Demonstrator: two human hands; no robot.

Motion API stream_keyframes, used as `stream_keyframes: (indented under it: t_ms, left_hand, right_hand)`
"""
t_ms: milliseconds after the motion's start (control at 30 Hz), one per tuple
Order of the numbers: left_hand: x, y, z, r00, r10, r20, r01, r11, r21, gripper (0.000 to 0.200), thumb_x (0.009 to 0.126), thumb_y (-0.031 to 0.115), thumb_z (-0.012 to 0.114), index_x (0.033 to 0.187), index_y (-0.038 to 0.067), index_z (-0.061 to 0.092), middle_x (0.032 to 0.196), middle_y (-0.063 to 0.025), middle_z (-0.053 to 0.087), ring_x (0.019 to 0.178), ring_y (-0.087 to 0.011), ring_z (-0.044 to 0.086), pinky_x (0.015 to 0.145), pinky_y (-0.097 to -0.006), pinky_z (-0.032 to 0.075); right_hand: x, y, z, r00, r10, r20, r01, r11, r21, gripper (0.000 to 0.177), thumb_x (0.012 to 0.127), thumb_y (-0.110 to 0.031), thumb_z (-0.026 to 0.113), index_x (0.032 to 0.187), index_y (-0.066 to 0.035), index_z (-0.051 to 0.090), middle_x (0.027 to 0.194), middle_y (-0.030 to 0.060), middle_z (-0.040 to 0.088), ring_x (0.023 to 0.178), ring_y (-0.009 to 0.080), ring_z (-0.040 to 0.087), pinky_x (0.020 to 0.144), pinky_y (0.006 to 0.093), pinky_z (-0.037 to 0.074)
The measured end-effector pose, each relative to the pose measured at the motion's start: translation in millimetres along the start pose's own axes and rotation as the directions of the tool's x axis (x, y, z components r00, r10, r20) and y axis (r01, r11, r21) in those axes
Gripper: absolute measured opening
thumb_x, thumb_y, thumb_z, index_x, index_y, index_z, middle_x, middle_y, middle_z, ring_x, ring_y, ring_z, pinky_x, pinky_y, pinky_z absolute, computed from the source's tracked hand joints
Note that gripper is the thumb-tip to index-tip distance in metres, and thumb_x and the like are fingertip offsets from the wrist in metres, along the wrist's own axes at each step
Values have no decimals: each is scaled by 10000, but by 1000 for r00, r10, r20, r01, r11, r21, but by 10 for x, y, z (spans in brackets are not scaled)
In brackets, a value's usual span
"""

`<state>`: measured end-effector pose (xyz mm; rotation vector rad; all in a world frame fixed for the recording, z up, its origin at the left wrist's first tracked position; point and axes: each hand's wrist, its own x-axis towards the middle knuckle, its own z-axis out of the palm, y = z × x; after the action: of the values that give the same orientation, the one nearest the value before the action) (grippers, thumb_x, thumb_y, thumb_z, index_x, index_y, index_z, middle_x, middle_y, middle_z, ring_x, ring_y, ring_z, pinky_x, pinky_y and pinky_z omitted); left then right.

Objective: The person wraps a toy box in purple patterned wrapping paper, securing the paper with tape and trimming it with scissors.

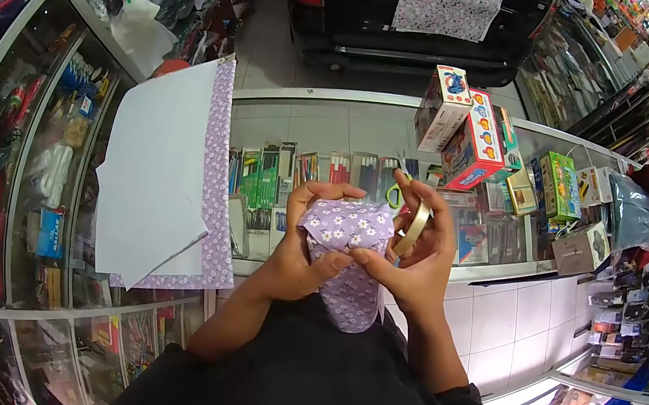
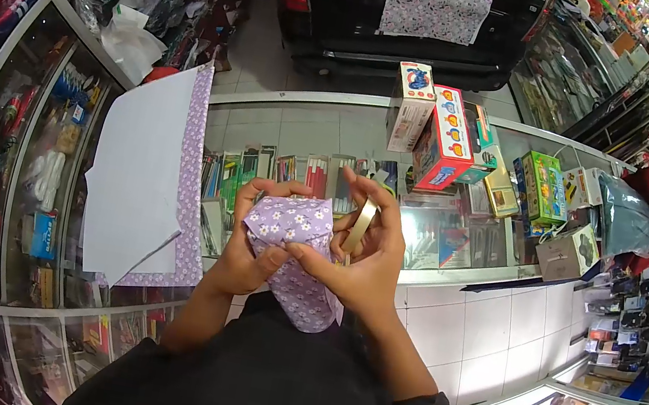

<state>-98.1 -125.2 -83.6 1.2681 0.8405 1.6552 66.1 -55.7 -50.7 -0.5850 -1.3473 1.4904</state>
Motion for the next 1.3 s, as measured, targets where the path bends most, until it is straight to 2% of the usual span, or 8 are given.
stream_keyframes:
  t_ms: [300, 500, 600, 667, 833, 1167, 1233, 1300]
  left_hand:
    - [-96, 55, 53, 1000, -6, 22, 6, 1000, -16, 888, 885, 207, 756, 1506, 71, 136, 1458, -235, 420, 1323, -291, 484, 1124, -442, 396]
    - [-128, 157, -12, 997, -67, 35, 65, 996, 69, 712, 828, 144, 765, 1415, 31, 378, 1382, -193, 529, 1292, -252, 521, 1098, -407, 418]
    - [-153, 217, 4, 995, -104, -13, 104, 991, 80, 526, 784, 105, 763, 1258, 12, 555, 1335, -187, 583, 1262, -252, 554, 1084, -390, 426]
    - [-120, 182, -21, 990, 139, 16, -135, 928, 346, 431, 754, 77, 753, 1159, 11, 621, 1290, -200, 620, 1224, -275, 590, 1065, -381, 439]
    - [-242, 93, 27, 993, 116, 10, -115, 974, 197, 357, 725, 59, 757, 1067, 13, 663, 1208, -193, 666, 1150, -285, 642, 1018, -379, 477]
    - [-283, 131, -22, 986, 85, 144, -110, 978, 174, 325, 719, 49, 768, 1039, 27, 714, 1193, -186, 703, 1105, -276, 684, 985, -378, 511]
    - [-282, 136, -37, 983, 93, 158, -122, 975, 186, 324, 716, 47, 773, 1036, 28, 725, 1188, -185, 709, 1097, -275, 689, 982, -377, 515]
    - [-279, 129, -50, 980, 101, 170, -134, 971, 197, 323, 713, 46, 778, 1032, 29, 736, 1183, -184, 714, 1089, -274, 695, 979, -376, 518]
  right_hand:
    - [-136, -85, 27, 1000, -11, -8, 11, 1000, -22, 950, 638, -12, 934, 1430, -5, 409, 1518, 260, 470, 749, 23, 526, 632, 176, 447]
    - [-227, -85, 31, 994, 107, -24, -107, 994, 3, 898, 660, 0, 918, 1413, 6, 429, 1500, 253, 488, 736, 19, 523, 643, 176, 456]
    - [-286, -73, 28, 982, 184, -48, -183, 983, 33, 863, 670, 2, 912, 1399, 13, 449, 1469, 242, 522, 746, 18, 530, 655, 181, 471]
    - [-333, -38, 9, 963, 270, -12, -269, 961, 66, 802, 727, 61, 840, 1428, -14, 458, 1474, 233, 535, 1230, 144, 560, 964, 284, 518]
    - [-483, 58, -25, 941, 337, -18, -332, 935, 124, 786, 741, 67, 824, 1430, 0, 452, 1465, 259, 531, 1265, 204, 580, 1035, 329, 500]
    - [-609, 58, -32, 933, 359, 3, -357, 927, 114, 826, 722, 52, 855, 1436, 5, 443, 1477, 258, 512, 1351, 258, 534, 1071, 362, 492]
    - [-620, 52, -7, 936, 351, -13, -347, 928, 135, 834, 713, 27, 891, 1415, 24, 441, 1428, 219, 553, 1176, 169, 611, 880, 276, 556]
    - [-626, 36, -32, 941, 337, 12, -337, 938, 81, 779, 760, 7, 853, 1425, 8, 448, 1451, 231, 538, 1244, 205, 592, 907, 301, 561]
